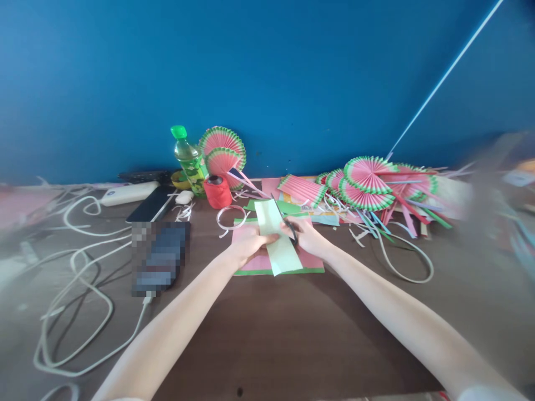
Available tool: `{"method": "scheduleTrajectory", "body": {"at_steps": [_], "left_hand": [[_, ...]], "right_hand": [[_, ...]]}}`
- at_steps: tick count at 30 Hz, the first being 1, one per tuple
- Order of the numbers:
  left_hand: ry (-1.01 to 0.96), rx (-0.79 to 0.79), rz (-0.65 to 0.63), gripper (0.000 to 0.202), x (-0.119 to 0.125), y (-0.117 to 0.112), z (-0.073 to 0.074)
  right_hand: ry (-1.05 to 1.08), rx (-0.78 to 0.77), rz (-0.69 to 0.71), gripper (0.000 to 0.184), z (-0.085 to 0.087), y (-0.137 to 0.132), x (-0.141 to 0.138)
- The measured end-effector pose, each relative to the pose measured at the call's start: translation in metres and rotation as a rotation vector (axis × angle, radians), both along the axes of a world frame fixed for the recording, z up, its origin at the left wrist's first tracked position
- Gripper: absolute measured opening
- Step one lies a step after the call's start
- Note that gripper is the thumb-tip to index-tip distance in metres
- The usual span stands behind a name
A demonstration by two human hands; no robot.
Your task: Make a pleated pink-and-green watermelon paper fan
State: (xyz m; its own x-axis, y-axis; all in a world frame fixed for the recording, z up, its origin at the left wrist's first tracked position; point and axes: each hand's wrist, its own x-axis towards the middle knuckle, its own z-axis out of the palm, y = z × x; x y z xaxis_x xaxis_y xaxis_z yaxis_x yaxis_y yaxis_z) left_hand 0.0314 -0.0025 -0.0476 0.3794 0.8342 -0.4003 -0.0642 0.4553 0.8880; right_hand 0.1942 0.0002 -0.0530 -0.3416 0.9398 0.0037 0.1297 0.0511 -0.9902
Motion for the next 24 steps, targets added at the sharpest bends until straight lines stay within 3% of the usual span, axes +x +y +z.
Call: {"method": "scheduleTrajectory", "body": {"at_steps": [5,10,14,17,21,24], "left_hand": [[0.013,0.013,0.012,0.028,-0.005,0.003,0.001],[0.025,0.054,0.142,0.023,-0.017,0.014,0.005],[-0.048,0.038,0.210,0.018,-0.026,0.022,0.010],[-0.125,-0.002,0.270,0.018,-0.028,0.026,0.013],[-0.213,-0.066,0.348,0.013,-0.023,0.025,0.014],[-0.230,-0.103,0.357,0.014,-0.013,0.019,0.016]], "right_hand": [[0.128,-0.094,0.001,0.042,-0.001,0.002,0.003],[0.185,-0.265,0.106,0.052,0.001,0.002,0.008],[0.163,-0.271,0.146,0.052,0.001,0.002,0.007],[0.115,-0.140,0.086,0.043,0.002,0.001,0.006],[-0.030,0.134,-0.121,0.029,0.006,-0.003,0.004],[-0.176,0.319,-0.176,0.028,0.010,-0.009,0.000]]}}
